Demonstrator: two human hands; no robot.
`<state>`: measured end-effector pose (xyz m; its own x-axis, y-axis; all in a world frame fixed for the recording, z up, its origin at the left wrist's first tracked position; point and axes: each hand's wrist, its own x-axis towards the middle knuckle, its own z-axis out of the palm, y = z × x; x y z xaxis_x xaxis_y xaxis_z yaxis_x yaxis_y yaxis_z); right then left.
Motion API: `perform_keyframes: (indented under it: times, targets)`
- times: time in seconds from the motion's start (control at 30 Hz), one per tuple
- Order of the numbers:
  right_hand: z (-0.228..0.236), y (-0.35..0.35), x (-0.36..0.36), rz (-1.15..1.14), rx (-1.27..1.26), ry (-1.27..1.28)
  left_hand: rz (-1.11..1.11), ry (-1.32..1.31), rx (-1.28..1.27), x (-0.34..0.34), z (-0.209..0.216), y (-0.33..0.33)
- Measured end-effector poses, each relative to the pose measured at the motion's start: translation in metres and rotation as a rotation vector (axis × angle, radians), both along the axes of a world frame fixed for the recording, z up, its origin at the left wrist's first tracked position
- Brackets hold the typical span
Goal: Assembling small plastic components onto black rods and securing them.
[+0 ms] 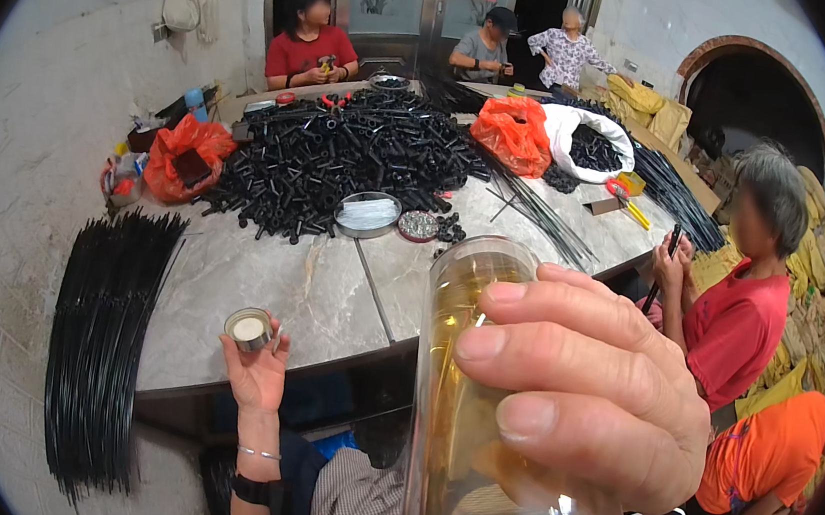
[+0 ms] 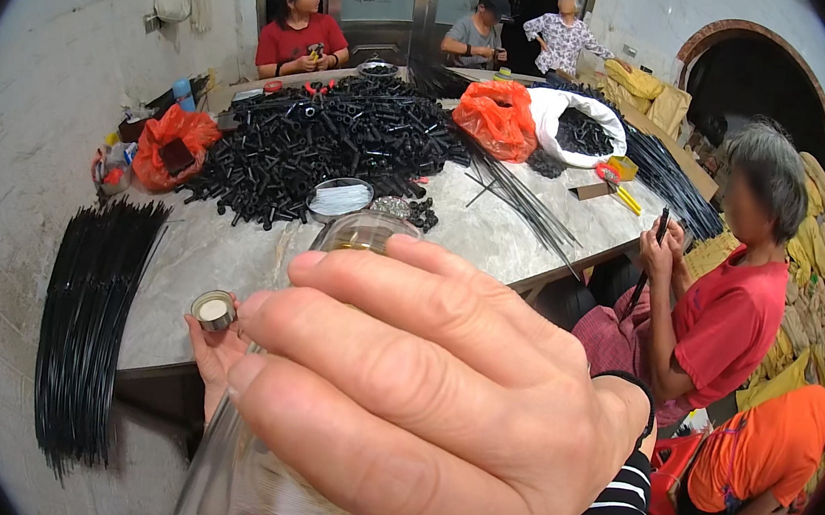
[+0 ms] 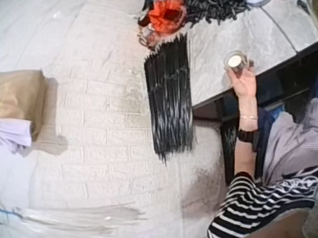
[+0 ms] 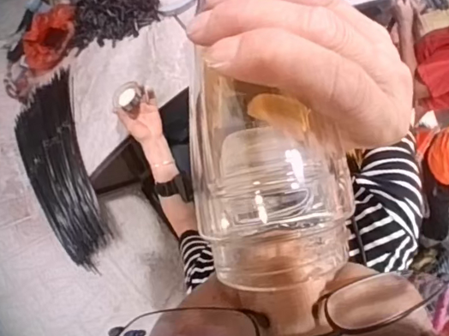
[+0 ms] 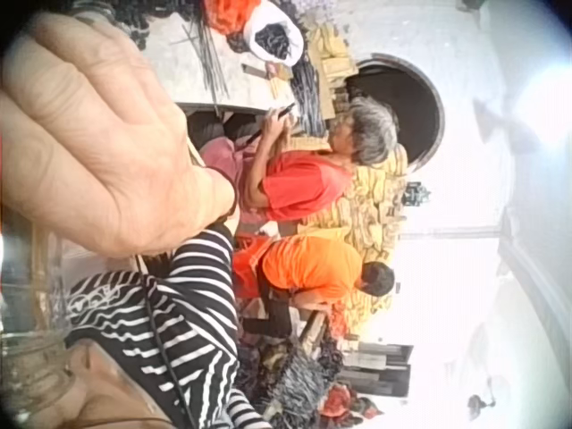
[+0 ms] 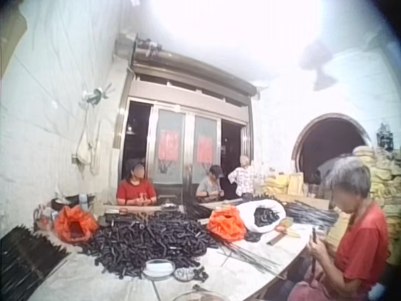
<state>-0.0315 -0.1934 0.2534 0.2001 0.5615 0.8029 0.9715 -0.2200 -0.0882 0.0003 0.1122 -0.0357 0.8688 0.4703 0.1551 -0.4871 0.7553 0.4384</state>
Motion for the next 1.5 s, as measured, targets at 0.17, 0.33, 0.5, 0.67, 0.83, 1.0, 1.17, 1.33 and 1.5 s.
perform_keyframes:
  times: [0.17,0.33,0.5,0.67,0.83,1.0,1.17,1.33,1.5]
  targets:
    - [0.002,0.002,0.0,0.006,-0.007,-0.021,0.013,-0.004,0.029,-0.001,0.003,-0.001]
    - [0.005,0.003,-0.001,0.02,-0.019,-0.036,0.018,0.022,0.01,0.0,0.006,-0.005]
    - [0.002,0.008,0.0,0.027,0.015,-0.061,0.028,0.025,0.008,-0.003,0.006,-0.003]
    - [0.003,0.008,-0.001,0.029,0.001,-0.05,0.021,0.012,0.011,-0.003,0.006,-0.003]
    - [0.003,0.008,0.001,0.026,0.0,-0.054,0.021,0.013,0.007,-0.003,0.004,-0.001]
    - [0.005,0.006,0.003,0.033,-0.003,-0.062,0.033,0.026,0.031,-0.001,0.004,-0.001]
    - [0.008,0.002,-0.001,0.029,-0.016,-0.07,0.019,0.014,0.055,0.0,0.005,-0.002]
    - [0.006,0.0,-0.002,0.026,0.006,-0.08,0.016,0.007,0.068,0.0,0.003,-0.003]
    - [0.013,-0.006,-0.005,0.034,-0.092,-0.061,0.051,-0.007,0.096,-0.004,0.011,-0.006]
